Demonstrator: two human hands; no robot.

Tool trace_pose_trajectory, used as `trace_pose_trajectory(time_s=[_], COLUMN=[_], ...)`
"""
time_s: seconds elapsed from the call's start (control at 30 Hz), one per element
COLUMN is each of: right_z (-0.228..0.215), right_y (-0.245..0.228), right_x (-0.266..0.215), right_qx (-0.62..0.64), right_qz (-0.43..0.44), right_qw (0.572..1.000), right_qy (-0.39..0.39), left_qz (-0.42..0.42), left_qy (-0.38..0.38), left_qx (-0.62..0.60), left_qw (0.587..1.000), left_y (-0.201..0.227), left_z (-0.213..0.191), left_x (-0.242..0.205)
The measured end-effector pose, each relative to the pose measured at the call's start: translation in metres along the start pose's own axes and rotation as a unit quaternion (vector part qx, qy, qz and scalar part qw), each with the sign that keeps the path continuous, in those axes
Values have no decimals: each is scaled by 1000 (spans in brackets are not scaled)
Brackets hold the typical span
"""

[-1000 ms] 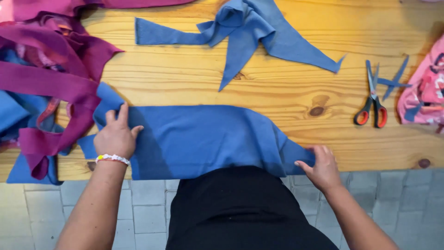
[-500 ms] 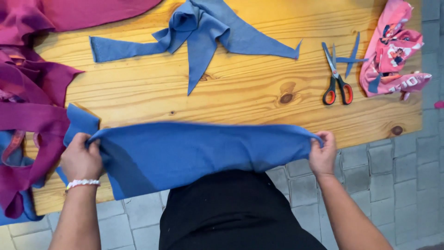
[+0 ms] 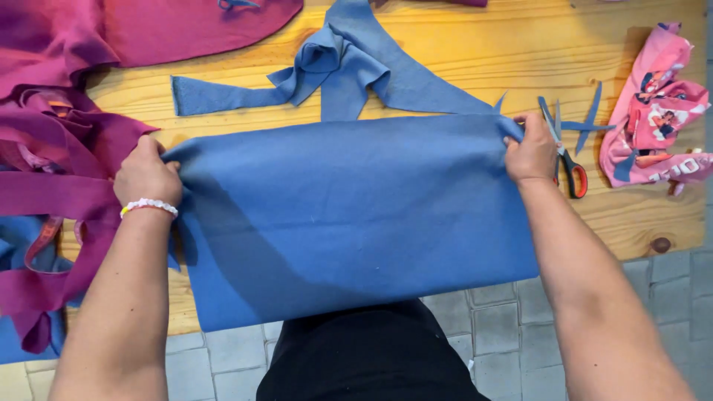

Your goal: The person folds a large piece of blue fabric on a wooden table and uses scissors to cut a long strip from the folded edge. The person holds the fabric with one hand while cutting with the other, creating a straight cut along the length of the material.

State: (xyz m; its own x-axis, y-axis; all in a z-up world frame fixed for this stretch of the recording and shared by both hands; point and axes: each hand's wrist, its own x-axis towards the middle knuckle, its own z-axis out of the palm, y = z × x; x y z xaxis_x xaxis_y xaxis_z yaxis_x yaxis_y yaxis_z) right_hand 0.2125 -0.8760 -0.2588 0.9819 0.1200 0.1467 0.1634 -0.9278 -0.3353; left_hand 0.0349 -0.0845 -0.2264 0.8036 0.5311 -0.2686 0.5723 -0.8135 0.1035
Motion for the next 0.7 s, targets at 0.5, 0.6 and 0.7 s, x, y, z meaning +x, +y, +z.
trace_pose_trajectory(time_s=[0.5, 0.6, 0.7], right_z=[71, 136, 159], right_y=[-332, -338, -413], right_x=[117, 163, 184], right_qx=[34, -79, -88], right_qz=[36, 10, -43], right_qw=[983, 968, 959], right_qy=[-178, -237, -264], left_qz=[39, -12, -40], left_qy=[-35, 12, 33], left_qx=[72, 99, 165], left_qw=[996, 995, 985], left_y=[38, -5, -34], left_z=[-94, -103, -105], left_x=[-142, -173, -186])
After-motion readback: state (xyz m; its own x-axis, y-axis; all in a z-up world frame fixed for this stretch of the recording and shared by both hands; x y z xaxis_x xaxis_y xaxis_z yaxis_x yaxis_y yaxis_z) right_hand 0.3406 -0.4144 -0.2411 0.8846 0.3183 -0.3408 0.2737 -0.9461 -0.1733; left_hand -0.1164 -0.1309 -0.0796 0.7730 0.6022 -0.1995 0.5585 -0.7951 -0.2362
